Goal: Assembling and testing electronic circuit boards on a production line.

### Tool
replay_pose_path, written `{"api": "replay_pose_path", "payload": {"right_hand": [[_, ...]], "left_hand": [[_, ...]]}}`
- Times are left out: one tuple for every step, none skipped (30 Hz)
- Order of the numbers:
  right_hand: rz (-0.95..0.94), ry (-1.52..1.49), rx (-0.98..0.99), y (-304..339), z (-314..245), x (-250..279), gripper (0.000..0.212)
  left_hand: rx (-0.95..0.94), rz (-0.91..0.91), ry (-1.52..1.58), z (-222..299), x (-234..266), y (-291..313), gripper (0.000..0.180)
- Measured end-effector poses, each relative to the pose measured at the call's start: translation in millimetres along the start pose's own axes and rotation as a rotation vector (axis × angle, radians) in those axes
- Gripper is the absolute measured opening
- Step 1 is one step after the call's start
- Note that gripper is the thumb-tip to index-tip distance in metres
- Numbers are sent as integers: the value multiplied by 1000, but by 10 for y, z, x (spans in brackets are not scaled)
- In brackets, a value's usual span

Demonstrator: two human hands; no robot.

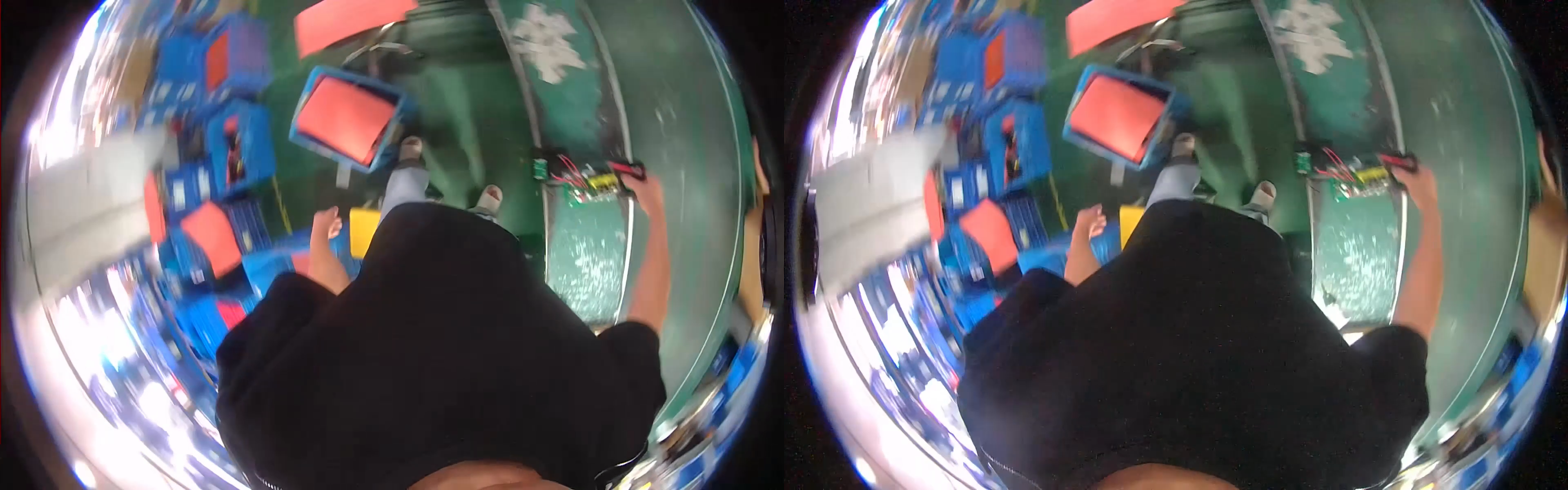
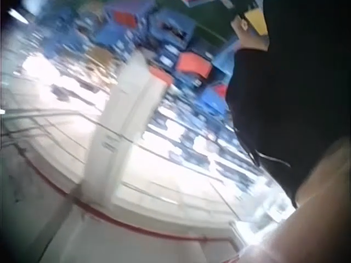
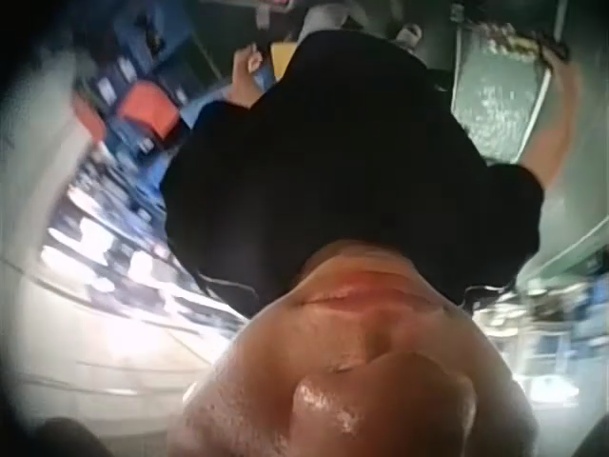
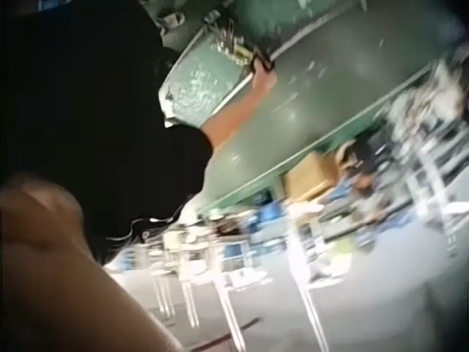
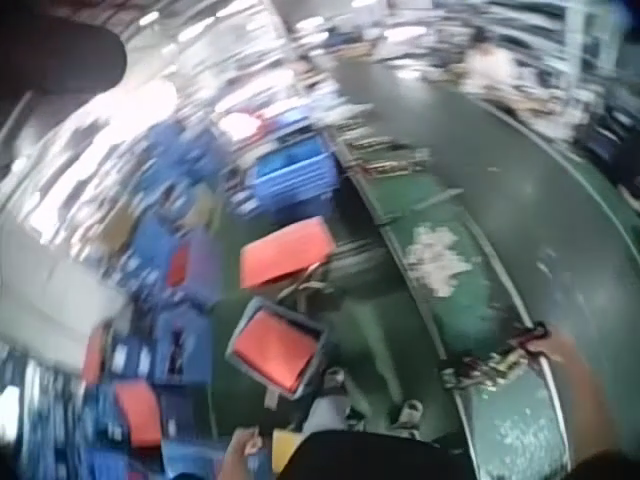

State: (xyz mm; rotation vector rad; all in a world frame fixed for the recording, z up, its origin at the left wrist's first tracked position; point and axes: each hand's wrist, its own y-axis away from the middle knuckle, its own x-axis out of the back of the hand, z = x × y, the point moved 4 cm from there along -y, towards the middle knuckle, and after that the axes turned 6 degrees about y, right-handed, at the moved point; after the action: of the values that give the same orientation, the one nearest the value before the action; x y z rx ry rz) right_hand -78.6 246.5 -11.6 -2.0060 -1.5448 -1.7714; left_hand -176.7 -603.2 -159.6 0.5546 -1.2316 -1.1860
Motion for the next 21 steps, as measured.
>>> {"api": "replay_pose_path", "payload": {"right_hand": [[209,-20,179,70,57,121,43],[216,96,144,61,182,253,46],[217,149,68,211,-118,352,47],[225,202,-1,390,-553,486,48],[333,249,75,522,-735,617,50],[432,280,163,576,-916,674,51],[464,182,245,589,-1105,714,50],[467,185,271,662,-1326,680,50],[424,126,178,783,-1507,660,49],[393,93,69,917,-1650,629,48],[429,41,143,955,-1775,556,48],[408,81,208,984,-2096,371,48],[377,126,272,1000,-2419,120,48],[345,134,269,949,-3101,328,47],[355,97,222,918,-3208,293,46],[355,61,191,851,-3408,227,45],[301,25,167,852,-3848,-85,44],[202,-22,183,699,-4229,-553,43],[89,-70,194,541,-4530,-1134,42],[77,-125,253,284,-4589,-1564,42],[48,-182,328,50,-4705,-2007,42]], "left_hand": [[-12,-2,49,-39,-22,233,25],[-31,-6,81,-62,32,441,28],[-10,30,133,-329,171,502,28],[46,123,135,-720,329,478,29],[93,184,116,-1029,349,358,31],[102,205,154,-1403,399,265,31],[210,235,232,-1773,461,148,32],[321,244,299,-2060,478,27,33],[325,222,310,-2091,313,-21,33],[350,103,292,-2041,-81,-30,33],[374,-3,284,-1992,-406,-24,32],[401,-46,304,-2171,-465,-40,30],[441,-41,343,-2375,-498,-75,30],[429,-115,342,-2057,-358,-102,28],[370,-215,329,-1775,-493,-290,26],[288,-226,298,-1553,-604,-464,21],[237,-238,261,-1357,-705,-648,17],[-295,-204,-230,-1402,-345,-915,18],[-782,-164,-762,-1513,47,-978,22],[-805,6,-782,-1167,-106,-1239,15],[-805,196,-794,-820,-224,-1402,16]]}}
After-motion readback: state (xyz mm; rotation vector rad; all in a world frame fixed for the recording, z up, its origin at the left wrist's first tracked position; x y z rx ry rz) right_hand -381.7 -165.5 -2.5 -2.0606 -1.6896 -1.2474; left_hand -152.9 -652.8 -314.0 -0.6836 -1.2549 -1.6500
